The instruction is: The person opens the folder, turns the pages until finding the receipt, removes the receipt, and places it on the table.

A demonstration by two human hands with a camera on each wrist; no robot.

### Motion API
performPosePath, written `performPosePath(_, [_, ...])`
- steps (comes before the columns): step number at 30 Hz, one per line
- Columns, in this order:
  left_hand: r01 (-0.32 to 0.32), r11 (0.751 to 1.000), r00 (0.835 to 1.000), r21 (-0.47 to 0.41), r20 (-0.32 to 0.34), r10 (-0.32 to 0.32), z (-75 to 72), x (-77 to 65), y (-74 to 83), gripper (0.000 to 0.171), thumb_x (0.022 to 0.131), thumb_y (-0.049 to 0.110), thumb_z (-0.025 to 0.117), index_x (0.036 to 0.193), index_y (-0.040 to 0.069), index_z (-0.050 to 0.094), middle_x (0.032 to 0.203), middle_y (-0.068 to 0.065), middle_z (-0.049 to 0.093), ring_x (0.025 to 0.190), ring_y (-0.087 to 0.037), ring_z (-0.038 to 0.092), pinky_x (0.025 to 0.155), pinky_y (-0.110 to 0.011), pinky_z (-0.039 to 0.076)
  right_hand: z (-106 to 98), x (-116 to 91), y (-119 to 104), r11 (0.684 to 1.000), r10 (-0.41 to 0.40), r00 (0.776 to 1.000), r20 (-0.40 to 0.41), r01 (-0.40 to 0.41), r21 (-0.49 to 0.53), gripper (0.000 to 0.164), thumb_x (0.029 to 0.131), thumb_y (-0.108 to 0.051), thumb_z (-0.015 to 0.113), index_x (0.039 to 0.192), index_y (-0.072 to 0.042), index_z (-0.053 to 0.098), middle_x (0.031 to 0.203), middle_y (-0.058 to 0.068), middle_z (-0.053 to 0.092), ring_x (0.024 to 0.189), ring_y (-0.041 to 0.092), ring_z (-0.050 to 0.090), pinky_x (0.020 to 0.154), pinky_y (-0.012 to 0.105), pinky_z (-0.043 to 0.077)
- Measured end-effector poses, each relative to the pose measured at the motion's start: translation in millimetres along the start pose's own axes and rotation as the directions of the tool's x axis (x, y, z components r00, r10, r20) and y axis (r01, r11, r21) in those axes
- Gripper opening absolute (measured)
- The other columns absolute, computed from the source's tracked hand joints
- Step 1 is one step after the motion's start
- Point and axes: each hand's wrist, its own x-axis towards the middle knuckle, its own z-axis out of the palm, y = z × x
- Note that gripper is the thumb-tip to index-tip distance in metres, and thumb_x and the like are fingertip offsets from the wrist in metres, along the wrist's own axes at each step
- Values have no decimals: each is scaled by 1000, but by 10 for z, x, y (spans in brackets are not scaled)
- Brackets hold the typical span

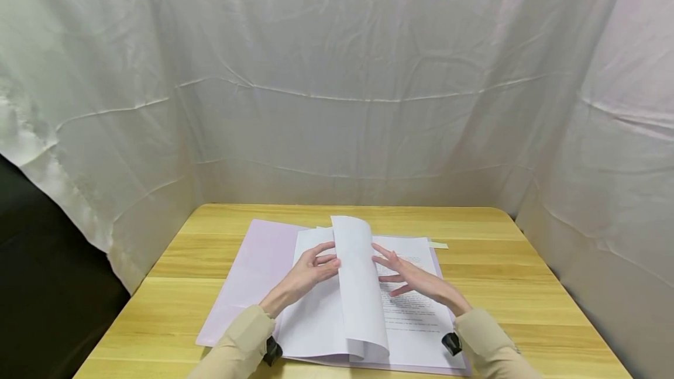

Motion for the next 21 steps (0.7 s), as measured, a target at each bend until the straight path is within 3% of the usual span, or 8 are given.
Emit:
performPosePath(6, [39, 999, 998, -22, -51, -40, -17, -20, -3, 72, 98, 10, 62, 156, -5, 22, 143, -33, 52, 122, -25, 63, 112, -45, 49, 7, 8, -2, 1000, -11, 1000, 7, 11, -7, 65, 106, -58, 7, 164, -29, 2, 168, 24, 12, 144, 55, 35, 106, 66, 47])
performPosePath(10, [75, 997, 990, -18, -117, -76, -19, -37, -2, 79, 91, 3, 65, 156, -5, 22, 146, -36, 47, 119, -28, 63, 109, -47, 51, 0, 10, -1, 1000, -16, 1000, 12, 16, -6, 64, 107, -56, 6, 164, -28, 2, 168, 22, 13, 145, 53, 35, 108, 65, 45])
performPosePath(16, [146, 989, 952, -36, -268, -150, -36, -58, -11, 86, 83, -2, 72, 154, -7, 24, 149, -39, 40, 126, -43, 60, 108, -52, 51, -31, -20, 11, 999, -39, 999, 19, 39, -6, 64, 108, -53, 6, 164, -23, 2, 167, 26, 14, 144, 54, 36, 110, 66, 42])
performPosePath(21, [179, 983, 923, -41, -338, -182, -96, -82, -34, 89, 82, -1, 76, 154, -5, 24, 149, -38, 41, 129, -48, 55, 108, -58, 48, -98, -66, 59, 999, -41, 999, 16, 41, -5, 62, 110, -46, 10, 164, -15, 3, 164, 31, 18, 143, 56, 36, 113, 66, 39])
